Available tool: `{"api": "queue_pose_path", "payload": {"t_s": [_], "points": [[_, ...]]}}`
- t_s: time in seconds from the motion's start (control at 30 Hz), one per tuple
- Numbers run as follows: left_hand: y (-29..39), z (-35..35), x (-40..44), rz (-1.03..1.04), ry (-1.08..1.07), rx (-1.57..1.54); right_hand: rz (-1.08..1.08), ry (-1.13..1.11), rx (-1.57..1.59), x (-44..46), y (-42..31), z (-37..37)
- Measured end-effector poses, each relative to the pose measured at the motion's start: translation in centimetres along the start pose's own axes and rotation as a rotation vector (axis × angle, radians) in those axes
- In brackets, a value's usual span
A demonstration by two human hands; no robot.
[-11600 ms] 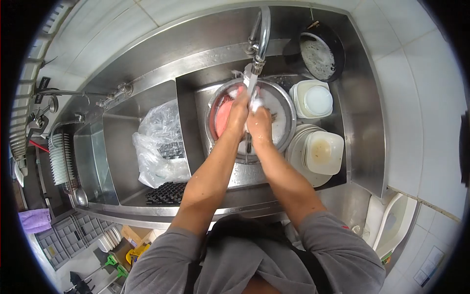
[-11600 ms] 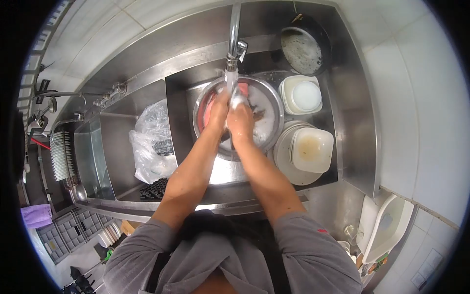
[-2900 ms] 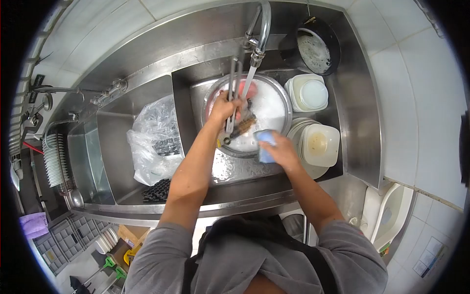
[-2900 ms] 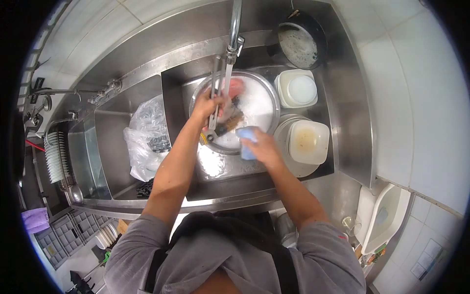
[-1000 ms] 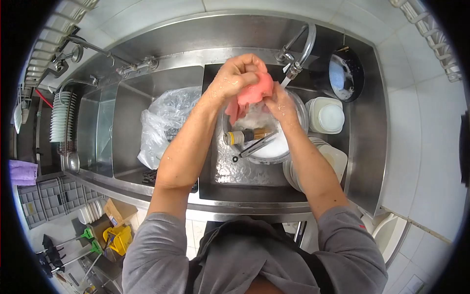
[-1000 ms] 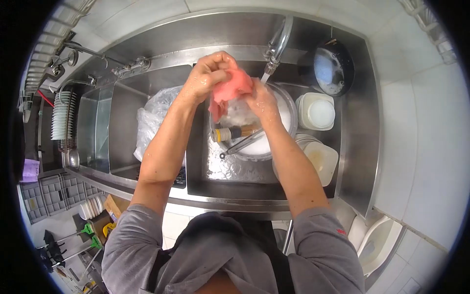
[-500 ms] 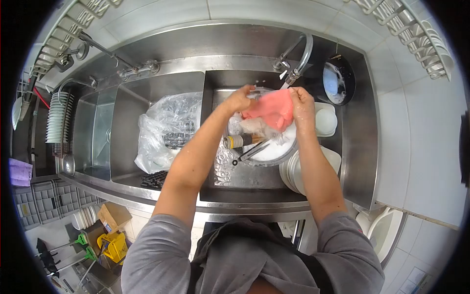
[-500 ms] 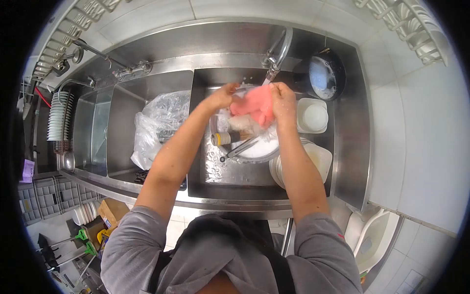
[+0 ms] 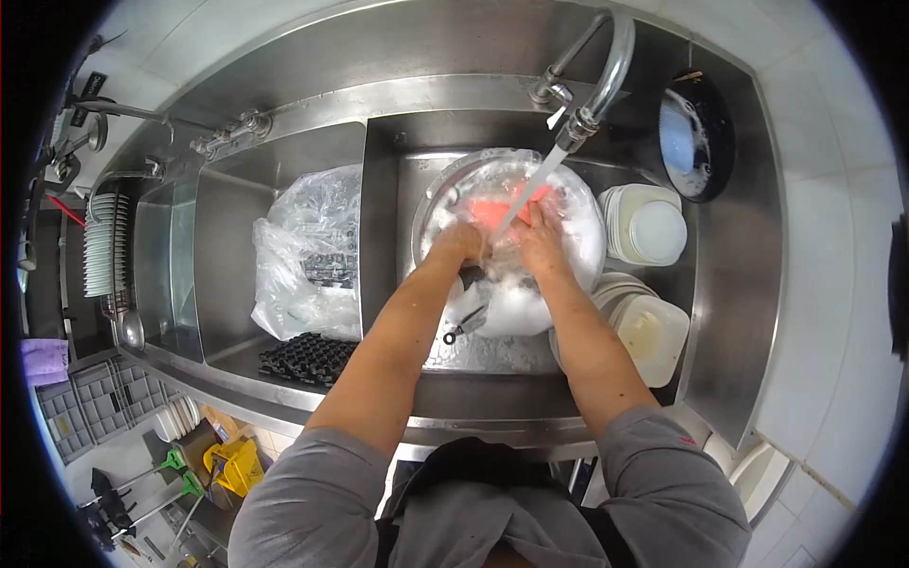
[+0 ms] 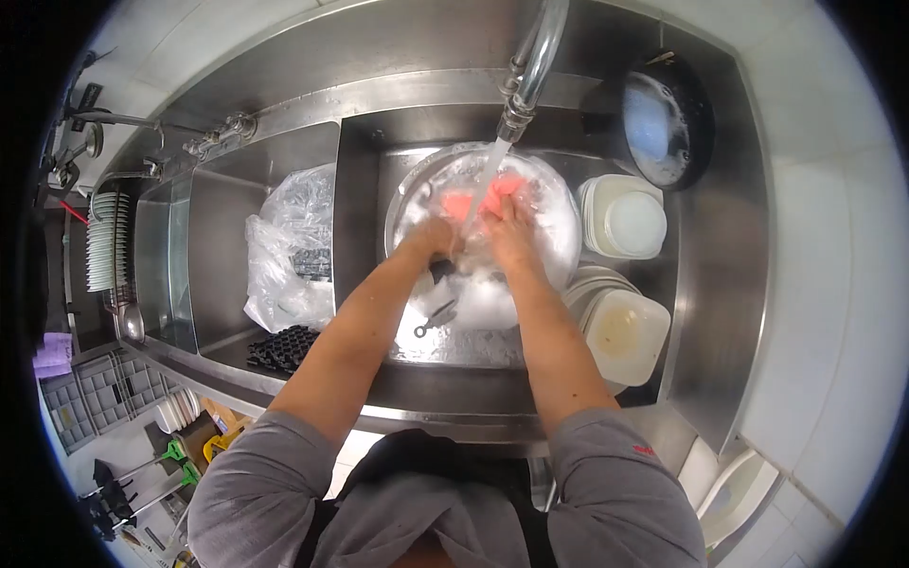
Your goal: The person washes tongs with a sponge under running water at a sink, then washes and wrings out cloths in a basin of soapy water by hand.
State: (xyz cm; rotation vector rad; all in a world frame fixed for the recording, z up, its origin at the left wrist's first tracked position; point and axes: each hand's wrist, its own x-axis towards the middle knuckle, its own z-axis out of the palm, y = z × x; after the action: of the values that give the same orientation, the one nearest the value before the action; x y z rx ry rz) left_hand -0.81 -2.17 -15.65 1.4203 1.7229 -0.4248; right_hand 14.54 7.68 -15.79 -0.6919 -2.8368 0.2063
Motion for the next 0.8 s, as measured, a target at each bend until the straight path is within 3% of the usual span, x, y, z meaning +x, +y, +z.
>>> {"api": "queue_pose_path", "payload": {"t_s": [0.07,0.1,0.17,0.23,0.27,0.3,0.33,0.4,0.43,0.5,0.57,0.63,0.73,0.8], "points": [[0.4,1.6,0.1,-0.256,0.153,-0.237,0.326,-0.300,0.426,0.7,1.4,1.5],[-0.4,2.6,2.5,-0.317,0.082,-0.332,0.449,-0.396,0.558,0.9,2.0,2.0],[0.1,1.9,2.2,-0.326,0.066,-0.318,0.059,-0.246,0.440,1.1,2.8,0.7],[0.8,-0.2,0.4,-0.331,0.060,-0.304,0.142,-0.166,0.486,1.4,3.0,-0.4],[0.7,-2.3,-1.1,-0.175,-0.050,-0.361,0.217,-0.068,0.532,2.0,2.9,-1.5],[0.6,-3.3,-2.2,-0.020,-0.164,-0.421,0.809,-0.203,1.214,3.6,1.3,-5.9],[-0.1,-2.5,-1.5,-0.021,-0.159,-0.420,0.804,-0.200,1.213,4.1,1.0,-8.0],[-1.8,0.1,0.7,-0.124,0.328,-0.512,0.440,-0.145,0.794,4.9,0.4,-11.4],[-0.9,-1.1,-1.2,-0.127,0.334,-0.509,0.458,-0.084,0.851,5.6,-0.9,-12.6],[1.7,-3.1,-5.0,0.220,0.933,-0.724,0.444,-0.006,0.814,7.3,-1.8,-12.7],[3.9,-5.3,-6.3,0.227,0.846,-0.841,0.425,0.018,0.804,8.2,-1.3,-9.8],[3.5,-5.5,-3.2,0.198,0.754,-1.058,0.349,0.063,0.807,8.3,-3.1,-11.8],[4.1,-3.9,-1.4,0.330,0.654,-0.988,0.209,0.110,0.675,8.0,-4.3,-13.7],[5.5,-2.0,-1.2,0.466,0.346,-1.192,0.584,-0.221,0.971,8.4,-4.3,-16.5]]}}
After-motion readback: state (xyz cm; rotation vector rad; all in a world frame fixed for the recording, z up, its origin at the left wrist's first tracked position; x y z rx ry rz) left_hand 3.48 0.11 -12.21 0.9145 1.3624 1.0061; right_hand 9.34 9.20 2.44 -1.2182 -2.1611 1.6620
